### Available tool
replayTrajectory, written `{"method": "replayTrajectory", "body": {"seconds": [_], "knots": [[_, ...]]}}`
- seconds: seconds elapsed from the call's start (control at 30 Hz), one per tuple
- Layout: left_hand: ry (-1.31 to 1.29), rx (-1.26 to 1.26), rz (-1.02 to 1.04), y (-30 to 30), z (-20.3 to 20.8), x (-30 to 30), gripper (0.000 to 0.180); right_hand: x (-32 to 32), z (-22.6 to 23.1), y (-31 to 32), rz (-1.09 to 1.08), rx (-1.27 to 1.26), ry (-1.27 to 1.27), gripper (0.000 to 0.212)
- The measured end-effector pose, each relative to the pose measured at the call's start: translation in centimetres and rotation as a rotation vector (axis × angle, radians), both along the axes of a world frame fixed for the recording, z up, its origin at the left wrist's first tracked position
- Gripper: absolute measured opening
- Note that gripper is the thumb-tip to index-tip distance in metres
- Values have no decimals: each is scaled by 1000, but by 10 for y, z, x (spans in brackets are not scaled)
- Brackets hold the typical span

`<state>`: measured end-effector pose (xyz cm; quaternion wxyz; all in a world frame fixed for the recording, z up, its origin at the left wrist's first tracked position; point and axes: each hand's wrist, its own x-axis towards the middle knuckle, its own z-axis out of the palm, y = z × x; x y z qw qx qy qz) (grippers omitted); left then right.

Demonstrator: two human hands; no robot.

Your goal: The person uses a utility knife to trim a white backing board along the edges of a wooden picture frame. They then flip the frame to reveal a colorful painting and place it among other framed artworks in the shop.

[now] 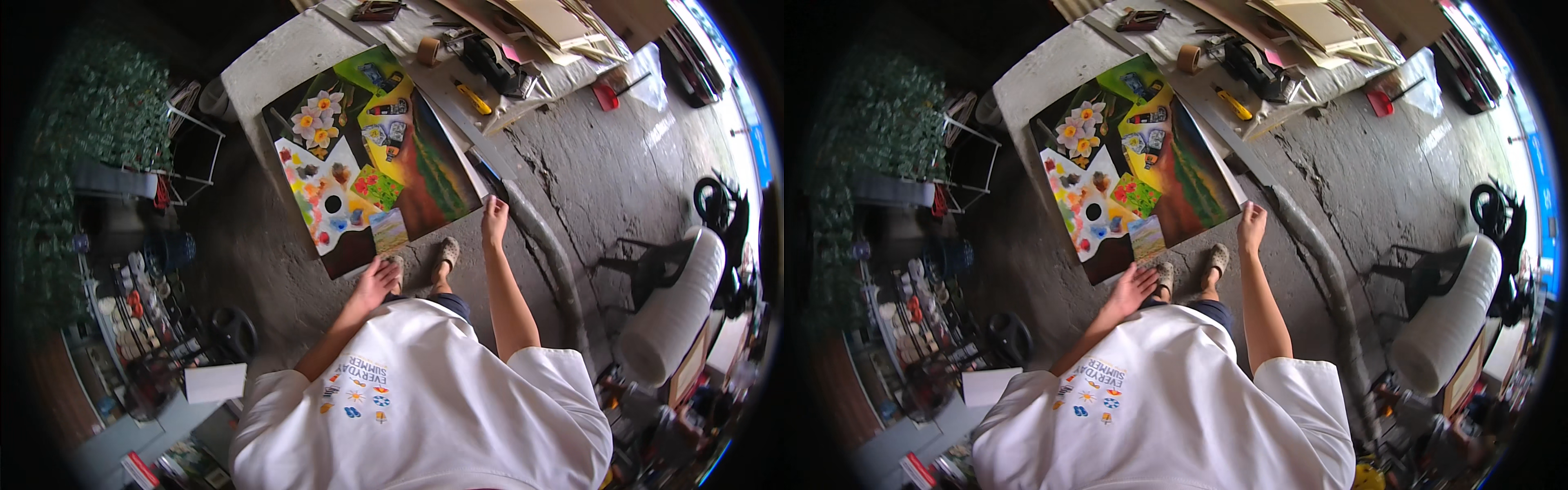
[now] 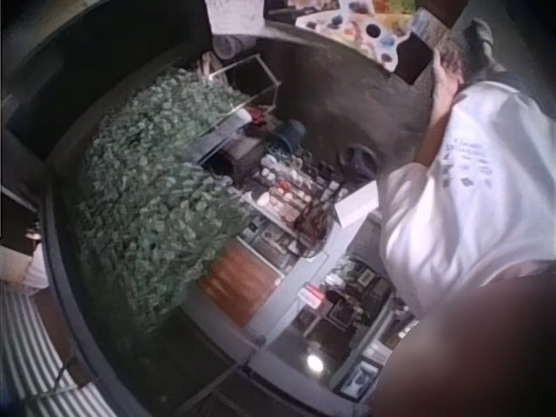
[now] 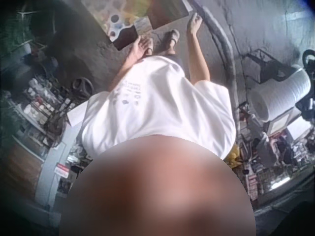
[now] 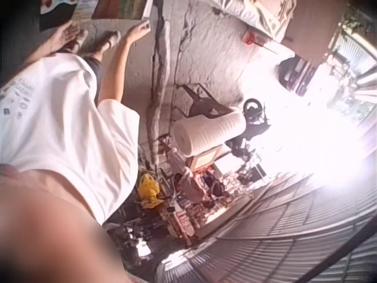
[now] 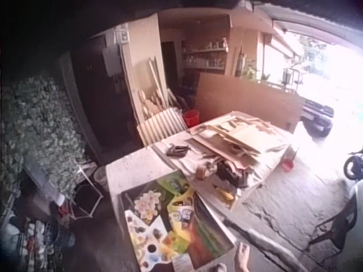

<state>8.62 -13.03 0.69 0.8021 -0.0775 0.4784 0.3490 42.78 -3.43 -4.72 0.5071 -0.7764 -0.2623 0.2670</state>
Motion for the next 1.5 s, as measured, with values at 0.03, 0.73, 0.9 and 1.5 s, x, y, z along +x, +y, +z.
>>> {"method": "replayTrajectory", "body": {"seconds": [0.03, 0.73, 0.9, 1.5], "knots": [[117, -67, -59, -4, 6, -12, 35, 10, 7, 9, 124, -52, -65, 45], [687, 133, 119, -30, 2, -92, 28, 51, 15, 51, 407, -212, 303, 22], [953, 141, 110, -32, -13, -82, 29, 70, -10, 46, 554, -298, 93, 22], [695, 111, 376, -47, -34, -58, 29, 64, -7, 64, 432, -291, 423, 19]]}}
